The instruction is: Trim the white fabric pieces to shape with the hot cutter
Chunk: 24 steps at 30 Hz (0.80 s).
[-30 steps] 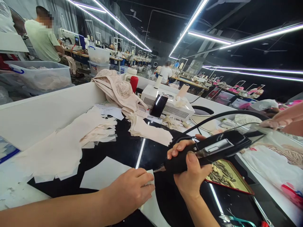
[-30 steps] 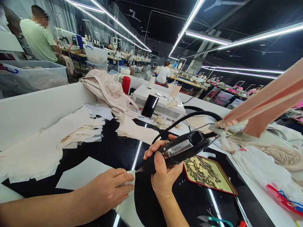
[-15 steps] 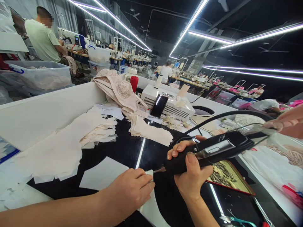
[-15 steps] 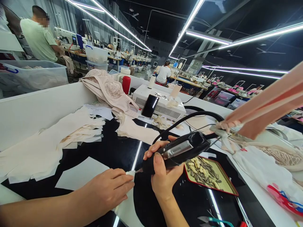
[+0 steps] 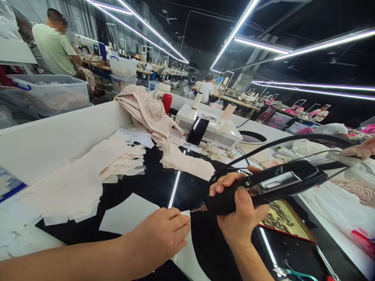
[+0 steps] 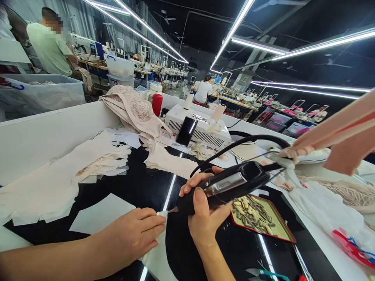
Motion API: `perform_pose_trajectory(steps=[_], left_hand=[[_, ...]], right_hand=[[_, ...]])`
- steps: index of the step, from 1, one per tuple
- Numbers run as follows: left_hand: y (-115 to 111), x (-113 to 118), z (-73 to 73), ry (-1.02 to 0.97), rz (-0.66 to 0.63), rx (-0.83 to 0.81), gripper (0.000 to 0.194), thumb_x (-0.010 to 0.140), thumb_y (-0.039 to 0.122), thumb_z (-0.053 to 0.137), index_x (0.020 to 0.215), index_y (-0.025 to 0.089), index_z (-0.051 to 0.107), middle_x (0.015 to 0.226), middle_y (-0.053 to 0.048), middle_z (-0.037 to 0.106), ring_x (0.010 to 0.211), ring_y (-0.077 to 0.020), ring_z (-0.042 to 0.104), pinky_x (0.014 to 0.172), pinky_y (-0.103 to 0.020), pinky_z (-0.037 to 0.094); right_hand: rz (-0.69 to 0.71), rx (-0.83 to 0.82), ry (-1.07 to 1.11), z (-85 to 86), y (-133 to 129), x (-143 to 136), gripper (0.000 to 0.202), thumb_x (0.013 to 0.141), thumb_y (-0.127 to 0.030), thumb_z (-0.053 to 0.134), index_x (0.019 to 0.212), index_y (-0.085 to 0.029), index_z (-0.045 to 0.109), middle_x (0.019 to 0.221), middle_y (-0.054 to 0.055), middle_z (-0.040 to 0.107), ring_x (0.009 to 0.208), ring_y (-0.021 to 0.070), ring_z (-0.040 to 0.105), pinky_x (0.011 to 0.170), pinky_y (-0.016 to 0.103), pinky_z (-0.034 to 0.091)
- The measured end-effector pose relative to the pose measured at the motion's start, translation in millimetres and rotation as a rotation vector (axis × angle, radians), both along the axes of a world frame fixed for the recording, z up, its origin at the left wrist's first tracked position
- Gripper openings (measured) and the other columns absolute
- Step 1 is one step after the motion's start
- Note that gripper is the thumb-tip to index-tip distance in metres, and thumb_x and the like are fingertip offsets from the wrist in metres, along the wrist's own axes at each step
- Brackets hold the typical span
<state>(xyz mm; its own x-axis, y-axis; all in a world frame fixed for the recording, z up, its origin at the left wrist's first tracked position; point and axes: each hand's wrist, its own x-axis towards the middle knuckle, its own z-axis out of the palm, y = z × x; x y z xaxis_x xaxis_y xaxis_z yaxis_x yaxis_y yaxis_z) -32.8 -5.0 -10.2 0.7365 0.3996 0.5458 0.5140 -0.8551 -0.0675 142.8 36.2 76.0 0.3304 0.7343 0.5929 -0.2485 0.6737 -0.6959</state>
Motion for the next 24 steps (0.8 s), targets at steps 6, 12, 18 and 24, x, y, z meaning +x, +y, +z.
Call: perform_pose_trajectory(steps=[6, 12, 18, 24], left_hand=[[-0.9, 1.0, 1.6, -0.027, -0.004, -0.021, 0.016, 0.109, 0.024, 0.06, 0.117, 0.014, 0.07, 0.115, -0.005, 0.075, 0.101, -0.0177, 0.069, 0.09, -0.031, 0.056], [-0.2, 1.6, 0.6, -0.018, -0.013, -0.017, 0.014, 0.108, 0.023, 0.062, 0.116, 0.013, 0.069, 0.113, -0.005, 0.075, 0.1, -0.0176, 0.069, 0.089, -0.032, 0.056], [0.2, 2.4, -0.4, -0.032, -0.015, -0.031, 0.014, 0.108, 0.023, 0.062, 0.114, 0.013, 0.07, 0.113, -0.007, 0.074, 0.1, -0.0184, 0.068, 0.088, -0.032, 0.055], [-0.1, 4.2, 1.7, -0.048, -0.022, -0.023, 0.013, 0.108, 0.021, 0.062, 0.114, 0.013, 0.07, 0.114, -0.006, 0.074, 0.098, -0.0177, 0.068, 0.085, -0.032, 0.055]], right_hand=[[0.02, -0.001, -0.031, -6.5, -0.1, -0.2, 0.038, 0.087, -0.028, 0.08, 0.119, -0.028, 0.06, 0.079, -0.005, 0.065, 0.059, 0.014, 0.062, 0.05, 0.027, 0.056], [-0.014, -0.014, -0.016, -1.9, 0.0, 1.7, 0.039, 0.087, -0.028, 0.08, 0.119, -0.027, 0.06, 0.079, -0.005, 0.063, 0.06, 0.0141, 0.06, 0.05, 0.027, 0.056], [0.021, 0.011, -0.001, 0.3, -2.5, -1.2, 0.039, 0.087, -0.028, 0.082, 0.12, -0.027, 0.061, 0.078, -0.005, 0.064, 0.06, 0.014, 0.059, 0.05, 0.026, 0.055], [0.024, -0.005, -0.033, -5.0, -0.8, 0.8, 0.039, 0.088, -0.026, 0.08, 0.121, -0.028, 0.06, 0.08, -0.005, 0.065, 0.062, 0.0141, 0.061, 0.052, 0.027, 0.056]])
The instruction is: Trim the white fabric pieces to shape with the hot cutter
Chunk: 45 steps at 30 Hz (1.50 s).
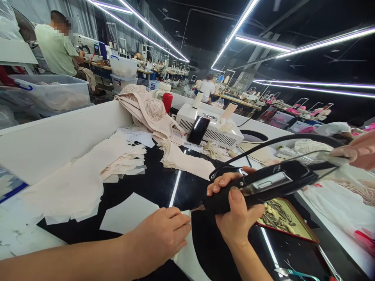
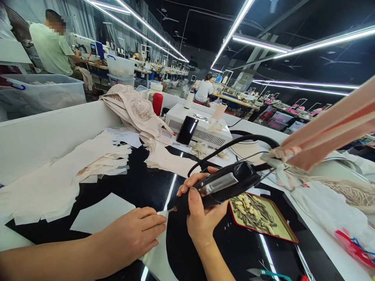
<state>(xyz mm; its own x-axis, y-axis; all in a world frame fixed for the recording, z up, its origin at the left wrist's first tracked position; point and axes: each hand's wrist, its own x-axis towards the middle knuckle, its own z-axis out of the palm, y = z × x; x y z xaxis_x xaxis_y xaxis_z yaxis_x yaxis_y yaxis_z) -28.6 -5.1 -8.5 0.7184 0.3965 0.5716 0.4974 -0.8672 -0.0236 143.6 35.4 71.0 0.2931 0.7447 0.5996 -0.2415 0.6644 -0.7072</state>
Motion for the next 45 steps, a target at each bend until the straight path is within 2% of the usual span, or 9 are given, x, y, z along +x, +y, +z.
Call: perform_pose_trajectory(steps=[5, 10, 16, 21, 36, 45], left_hand=[[0.0, -0.5, -1.7, -0.015, 0.011, -0.014, 0.013, 0.108, 0.021, 0.06, 0.114, 0.013, 0.069, 0.113, -0.004, 0.075, 0.097, -0.0176, 0.069, 0.084, -0.033, 0.057], [-0.4, -2.1, -4.0, 0.018, 0.014, -0.02, 0.014, 0.106, 0.023, 0.066, 0.115, 0.013, 0.068, 0.113, -0.005, 0.074, 0.099, -0.0181, 0.069, 0.087, -0.033, 0.057], [-1.9, -0.2, -1.8, 0.005, 0.02, -0.026, 0.013, 0.105, 0.022, 0.066, 0.115, 0.013, 0.068, 0.115, -0.006, 0.074, 0.099, -0.0182, 0.068, 0.086, -0.033, 0.057], [-1.5, 0.9, -1.9, 0.026, 0.017, -0.005, 0.013, 0.108, 0.02, 0.059, 0.112, 0.014, 0.07, 0.112, -0.007, 0.075, 0.097, -0.0184, 0.068, 0.086, -0.032, 0.057], [-3.8, -0.8, 0.6, 0.083, 0.023, 0.023, 0.01, 0.108, 0.021, 0.063, 0.114, 0.017, 0.07, 0.117, -0.009, 0.074, 0.1, -0.0189, 0.069, 0.089, -0.033, 0.057], [-4.1, 2.0, -3.3, -0.006, 0.031, 0.106, 0.017, 0.106, 0.011, 0.057, 0.114, 0.008, 0.071, 0.114, -0.009, 0.075, 0.092, -0.0177, 0.068, 0.079, -0.031, 0.057]], right_hand=[[-0.036, -0.01, -0.005, 2.0, 1.1, 0.8, 0.039, 0.086, -0.028, 0.079, 0.119, -0.028, 0.058, 0.079, -0.005, 0.063, 0.06, 0.0145, 0.061, 0.05, 0.028, 0.055], [-0.056, -0.015, 0.012, 4.6, -0.2, 0.1, 0.039, 0.085, -0.03, 0.08, 0.118, -0.028, 0.059, 0.077, -0.005, 0.061, 0.059, 0.0146, 0.059, 0.049, 0.028, 0.055], [-0.023, -0.025, 0.001, 3.5, -1.3, -0.1, 0.038, 0.085, -0.028, 0.079, 0.117, -0.028, 0.058, 0.078, -0.006, 0.063, 0.059, 0.014, 0.061, 0.051, 0.027, 0.056], [-0.038, -0.022, -0.019, 1.7, -1.7, 0.0, 0.037, 0.088, -0.027, 0.078, 0.119, -0.028, 0.058, 0.078, -0.006, 0.063, 0.059, 0.014, 0.062, 0.051, 0.028, 0.056], [-0.048, -0.032, -0.02, 1.8, -0.6, -4.9, 0.04, 0.088, -0.028, 0.077, 0.121, -0.028, 0.055, 0.077, -0.006, 0.062, 0.058, 0.0148, 0.06, 0.05, 0.029, 0.055], [-0.001, 0.011, 0.013, 4.8, -3.9, -8.9, 0.038, 0.088, -0.029, 0.08, 0.12, -0.028, 0.06, 0.077, -0.005, 0.064, 0.06, 0.014, 0.058, 0.05, 0.027, 0.055]])
